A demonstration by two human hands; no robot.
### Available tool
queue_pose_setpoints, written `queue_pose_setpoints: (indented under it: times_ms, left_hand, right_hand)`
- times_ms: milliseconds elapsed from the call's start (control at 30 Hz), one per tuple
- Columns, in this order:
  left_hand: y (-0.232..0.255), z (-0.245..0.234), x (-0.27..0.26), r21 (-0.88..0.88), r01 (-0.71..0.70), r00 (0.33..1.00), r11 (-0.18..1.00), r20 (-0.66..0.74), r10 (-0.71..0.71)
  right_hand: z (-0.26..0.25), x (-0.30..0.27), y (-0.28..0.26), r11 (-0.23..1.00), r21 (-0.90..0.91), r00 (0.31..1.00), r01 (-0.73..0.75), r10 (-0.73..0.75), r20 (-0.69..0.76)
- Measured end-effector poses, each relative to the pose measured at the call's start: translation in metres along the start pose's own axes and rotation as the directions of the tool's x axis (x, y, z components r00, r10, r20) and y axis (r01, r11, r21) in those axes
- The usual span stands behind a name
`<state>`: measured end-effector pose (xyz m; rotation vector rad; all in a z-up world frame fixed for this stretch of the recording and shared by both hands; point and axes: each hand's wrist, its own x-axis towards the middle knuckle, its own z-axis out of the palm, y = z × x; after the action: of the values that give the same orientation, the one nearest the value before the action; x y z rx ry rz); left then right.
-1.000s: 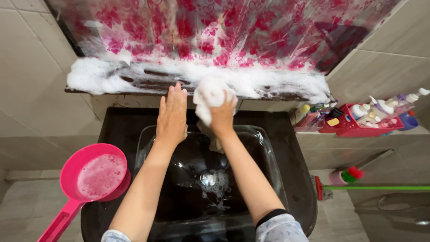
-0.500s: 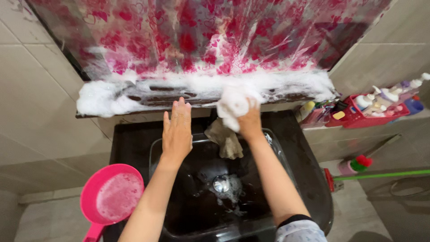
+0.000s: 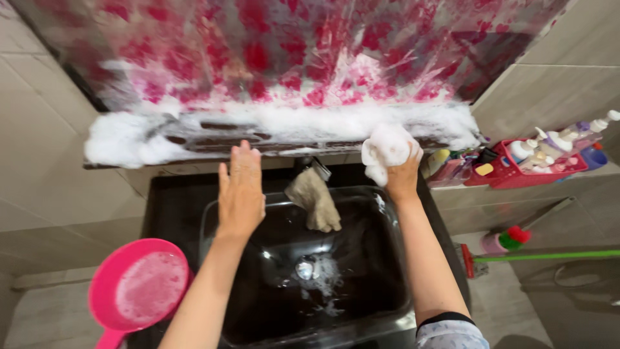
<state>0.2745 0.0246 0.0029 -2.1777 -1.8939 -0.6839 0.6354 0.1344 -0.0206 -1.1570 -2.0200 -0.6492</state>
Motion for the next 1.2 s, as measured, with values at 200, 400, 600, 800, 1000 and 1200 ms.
queue_pose_setpoints:
  times_ms: [200,400,600,800,1000,1200]
  left_hand:
    - [0.015,0.008,-0.001,-0.058,0.053,0.996,0.997,-0.068,-0.057]
    - [0.026,0.014,0.0,-0.014,0.105,0.992,0.994,-0.065,-0.106]
    - [0.03,0.014,0.0,-0.047,0.127,0.988,0.991,-0.079,-0.13]
    - [0.033,0.014,0.0,-0.099,0.127,0.987,0.987,-0.082,-0.135]
    - [0.033,0.013,0.001,-0.108,0.12,0.99,0.987,-0.066,-0.127]
    - [0.028,0.011,0.0,-0.119,0.103,0.993,0.988,-0.04,-0.109]
  right_hand:
    - [-0.016,-0.016,0.066,0.998,0.016,0.998,-0.066,0.065,0.016]
    - [-0.034,-0.031,0.129,0.984,-0.076,0.986,-0.164,0.165,0.002]
    - [-0.035,-0.031,0.145,0.946,0.078,0.944,-0.313,0.319,-0.087]
    - [0.001,-0.023,0.11,0.88,0.05,0.857,-0.472,0.472,-0.209]
    - [0.032,-0.013,0.021,0.914,0.173,0.924,-0.367,0.38,-0.047]
    - [0.071,0.001,-0.101,0.962,0.151,0.974,-0.225,0.217,0.067]
